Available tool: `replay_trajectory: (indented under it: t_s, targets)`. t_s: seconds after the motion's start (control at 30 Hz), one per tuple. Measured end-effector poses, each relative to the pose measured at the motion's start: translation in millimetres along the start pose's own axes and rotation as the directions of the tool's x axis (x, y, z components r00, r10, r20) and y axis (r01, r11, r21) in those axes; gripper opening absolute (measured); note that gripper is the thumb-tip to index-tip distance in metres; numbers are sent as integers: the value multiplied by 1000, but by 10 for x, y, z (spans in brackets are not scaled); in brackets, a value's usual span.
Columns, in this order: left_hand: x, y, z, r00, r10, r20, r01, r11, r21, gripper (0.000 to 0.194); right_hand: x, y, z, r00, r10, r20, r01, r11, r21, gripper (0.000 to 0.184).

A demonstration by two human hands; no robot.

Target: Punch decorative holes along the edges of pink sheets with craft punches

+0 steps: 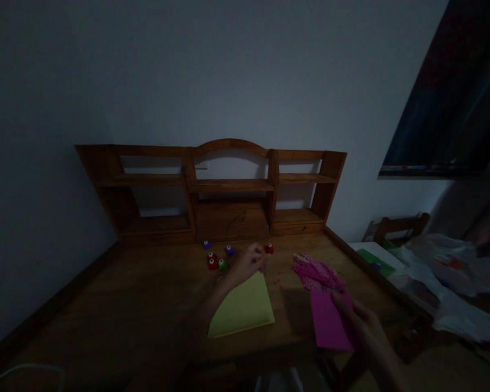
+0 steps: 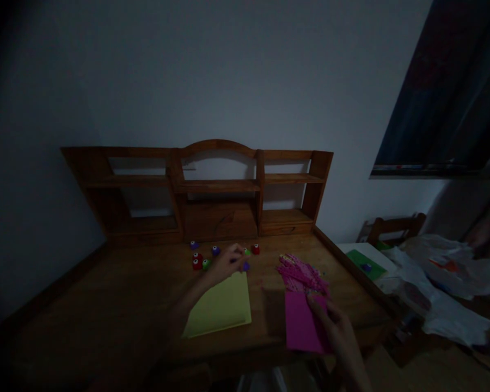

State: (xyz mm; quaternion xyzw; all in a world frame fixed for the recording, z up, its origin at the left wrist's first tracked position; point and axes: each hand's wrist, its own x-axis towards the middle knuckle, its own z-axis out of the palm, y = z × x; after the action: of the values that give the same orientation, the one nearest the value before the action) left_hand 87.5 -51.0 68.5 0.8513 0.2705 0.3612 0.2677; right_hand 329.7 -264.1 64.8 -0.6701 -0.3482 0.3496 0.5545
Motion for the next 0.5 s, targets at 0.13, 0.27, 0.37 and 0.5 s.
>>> replay_trajectory:
  t_s: [0.13,0.27,0.37,0.5]
  targets:
    - [-545,87,-307,977,-208,47,214,956,-200,48,-133,-337,575,889,-304,343,389,896,-214,49]
    - [-892,73,-341,919,-230,321,320,910,-264,41,-260,-591,1167,748,-423,511,585,785,-207,34]
    - [-893,-74,-390,922,-254,290,325,917,-231,40,-227,-703,1482,714,-478,512,637,748,-189,30]
    - [-647,-387,-616,923,-369,108,384,865,-325,41,-35,-935,1704,700,-582,414,691,698,-187,28]
